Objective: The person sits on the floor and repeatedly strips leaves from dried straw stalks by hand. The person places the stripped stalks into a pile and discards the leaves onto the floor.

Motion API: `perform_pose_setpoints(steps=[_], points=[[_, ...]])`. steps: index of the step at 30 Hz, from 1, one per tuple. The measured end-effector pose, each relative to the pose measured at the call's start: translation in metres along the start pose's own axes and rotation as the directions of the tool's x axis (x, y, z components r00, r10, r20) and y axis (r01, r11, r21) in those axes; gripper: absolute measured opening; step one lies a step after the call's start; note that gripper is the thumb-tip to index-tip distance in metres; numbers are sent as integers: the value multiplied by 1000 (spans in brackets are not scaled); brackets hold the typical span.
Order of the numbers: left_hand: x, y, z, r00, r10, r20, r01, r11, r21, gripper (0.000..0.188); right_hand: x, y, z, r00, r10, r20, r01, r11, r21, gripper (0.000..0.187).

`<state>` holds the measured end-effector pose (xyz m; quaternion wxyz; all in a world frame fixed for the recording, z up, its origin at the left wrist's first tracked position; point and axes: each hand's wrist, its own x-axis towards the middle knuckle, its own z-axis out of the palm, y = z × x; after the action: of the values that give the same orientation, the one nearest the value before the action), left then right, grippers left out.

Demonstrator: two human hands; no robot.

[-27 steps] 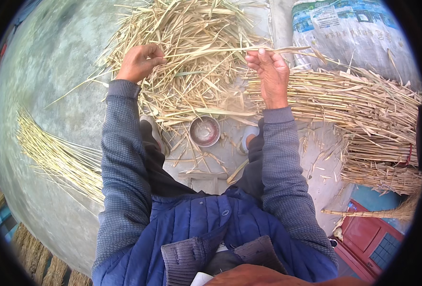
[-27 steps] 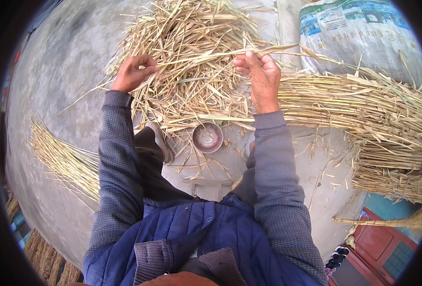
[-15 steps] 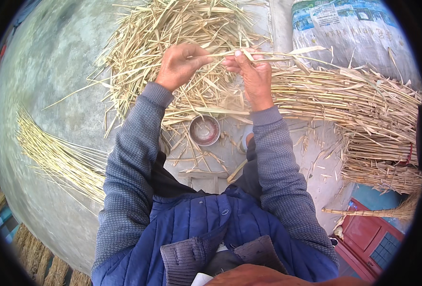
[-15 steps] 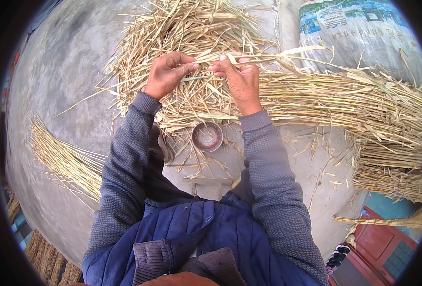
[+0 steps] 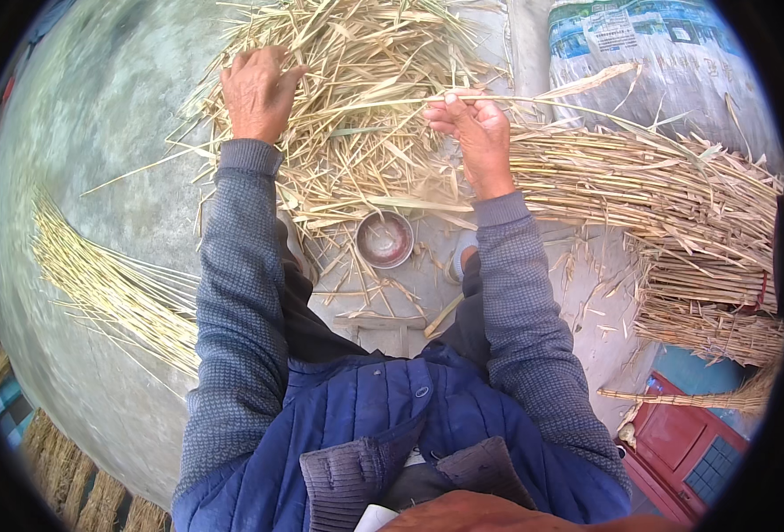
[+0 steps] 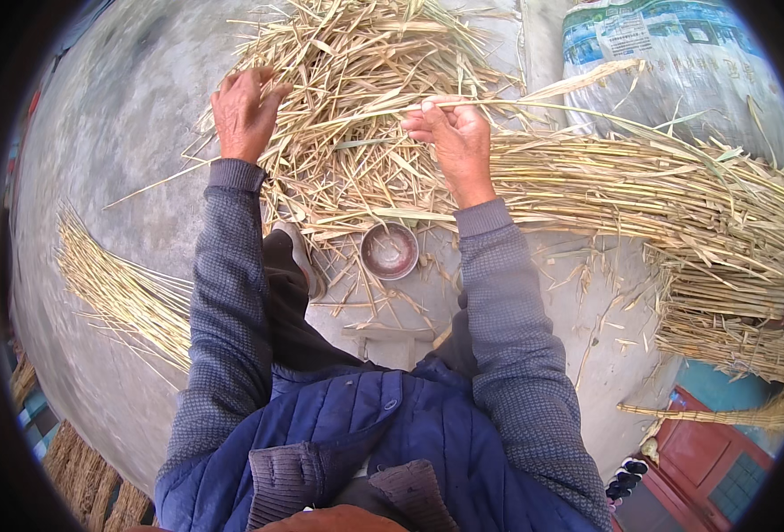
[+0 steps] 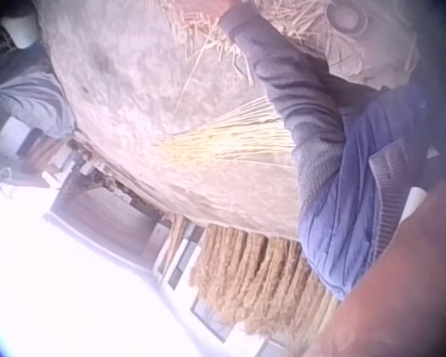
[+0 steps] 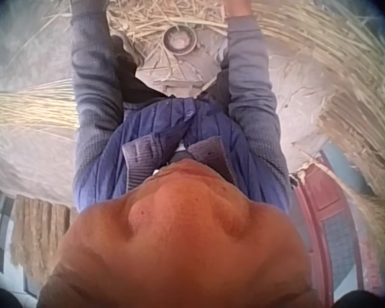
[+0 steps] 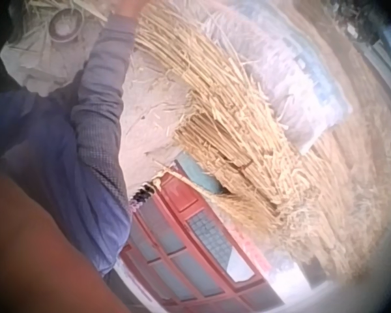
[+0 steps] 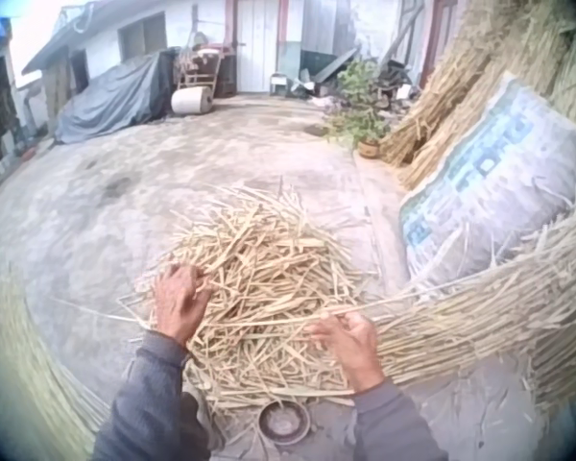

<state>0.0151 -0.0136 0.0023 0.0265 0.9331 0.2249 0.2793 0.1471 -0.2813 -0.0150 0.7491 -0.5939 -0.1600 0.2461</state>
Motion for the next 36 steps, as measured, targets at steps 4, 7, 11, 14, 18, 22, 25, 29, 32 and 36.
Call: perform_pose_setpoints(steps=[4, 7, 11, 14, 18, 22, 25, 29, 32, 36], points=[[-8, 52, 18, 953, 289, 88, -171, 756, -632, 31, -4, 8, 20, 999, 5, 48, -4, 1000, -27, 27], [-10, 63, 20, 905, 320, 279, -57, 742, -667, 25, -4, 5, 21, 999, 21, 33, -20, 999, -25, 29], [-7, 29, 10, 838, 217, 500, 186, 748, -637, 25, -3, -13, -1, 991, 37, -126, -38, 999, -5, 30], [-10, 12, 7, 820, 189, 540, 255, 724, -641, 29, -4, -18, -7, 994, 12, -106, -11, 1000, 16, 30], [-16, 35, 18, 773, 245, 585, 411, 508, -757, 34, -9, -13, 4, 1000, -7, -4, 7, 1000, 23, 29], [-13, 53, 20, 765, 278, 581, 429, 454, -781, 25, -10, -13, 9, 999, -33, 23, 34, 999, -18, 26], [-11, 52, 14, 714, 241, 657, 559, 370, -742, 20, -10, -16, 8, 996, -43, 80, 49, 996, -74, 25], [-11, 51, 12, 678, 160, 717, 643, 343, -685, 17, -10, -16, 6, 986, -86, 144, 104, 987, -121, 23], [-9, 44, 13, 687, 145, 713, 663, 276, -695, 17, -11, -13, 3, 982, -112, 150, 126, 988, -89, 22], [2, 9, 9, 819, -149, 553, 572, 150, -806, 19, -11, -13, -5, 993, -59, 103, 70, 992, -105, 21]])
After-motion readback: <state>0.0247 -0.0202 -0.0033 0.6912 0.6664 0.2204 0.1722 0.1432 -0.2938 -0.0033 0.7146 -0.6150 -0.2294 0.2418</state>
